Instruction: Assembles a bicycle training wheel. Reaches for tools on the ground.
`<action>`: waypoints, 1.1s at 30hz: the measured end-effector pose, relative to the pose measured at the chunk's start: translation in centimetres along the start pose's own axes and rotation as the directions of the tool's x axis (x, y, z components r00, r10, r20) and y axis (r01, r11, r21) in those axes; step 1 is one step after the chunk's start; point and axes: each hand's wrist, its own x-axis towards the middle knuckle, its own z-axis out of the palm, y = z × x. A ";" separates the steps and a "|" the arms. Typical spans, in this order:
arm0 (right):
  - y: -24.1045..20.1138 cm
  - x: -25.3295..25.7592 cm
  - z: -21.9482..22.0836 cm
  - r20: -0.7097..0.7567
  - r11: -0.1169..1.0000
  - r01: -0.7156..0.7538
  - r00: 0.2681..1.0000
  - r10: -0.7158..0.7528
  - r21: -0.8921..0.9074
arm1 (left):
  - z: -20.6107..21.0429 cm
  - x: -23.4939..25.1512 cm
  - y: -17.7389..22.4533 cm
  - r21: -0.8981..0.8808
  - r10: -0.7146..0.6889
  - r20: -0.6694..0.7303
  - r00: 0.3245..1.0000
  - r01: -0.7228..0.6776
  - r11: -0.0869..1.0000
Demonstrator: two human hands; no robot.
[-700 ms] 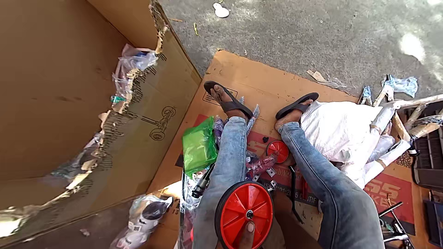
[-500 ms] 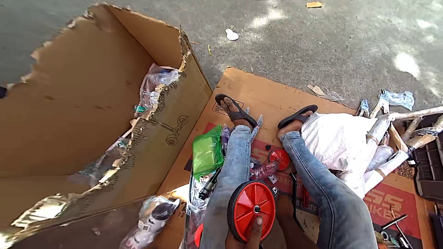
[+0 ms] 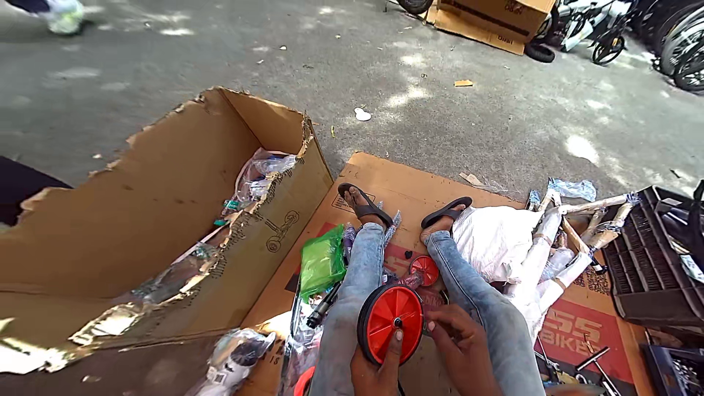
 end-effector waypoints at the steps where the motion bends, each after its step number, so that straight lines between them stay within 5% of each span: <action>1: -1.4 -0.9 -0.2 0.033 0.999 0.036 0.999 -0.035 -0.024 | 0.0 -0.4 0.1 0.016 0.049 0.031 0.998 -0.050 0.999; 7: -5.5 -2.7 -2.9 0.126 0.956 0.088 0.991 -0.054 -0.282 | -0.6 -2.1 -0.4 0.112 0.242 0.281 0.929 -0.282 0.953; 13: -7.2 -0.8 -6.0 0.392 0.650 0.391 0.907 -0.153 -0.652 | -0.7 -2.2 -0.9 0.172 0.247 0.365 0.898 -0.326 0.930; 17: -8.1 0.8 -6.9 0.579 0.509 0.556 0.805 -0.132 -0.657 | -0.7 -2.2 -1.1 0.205 0.228 0.398 0.889 -0.328 0.922; 33: -9.6 3.1 -5.6 0.809 0.414 0.724 0.585 0.056 -0.552 | -0.5 -2.0 -2.1 0.271 0.156 0.449 0.880 -0.300 0.914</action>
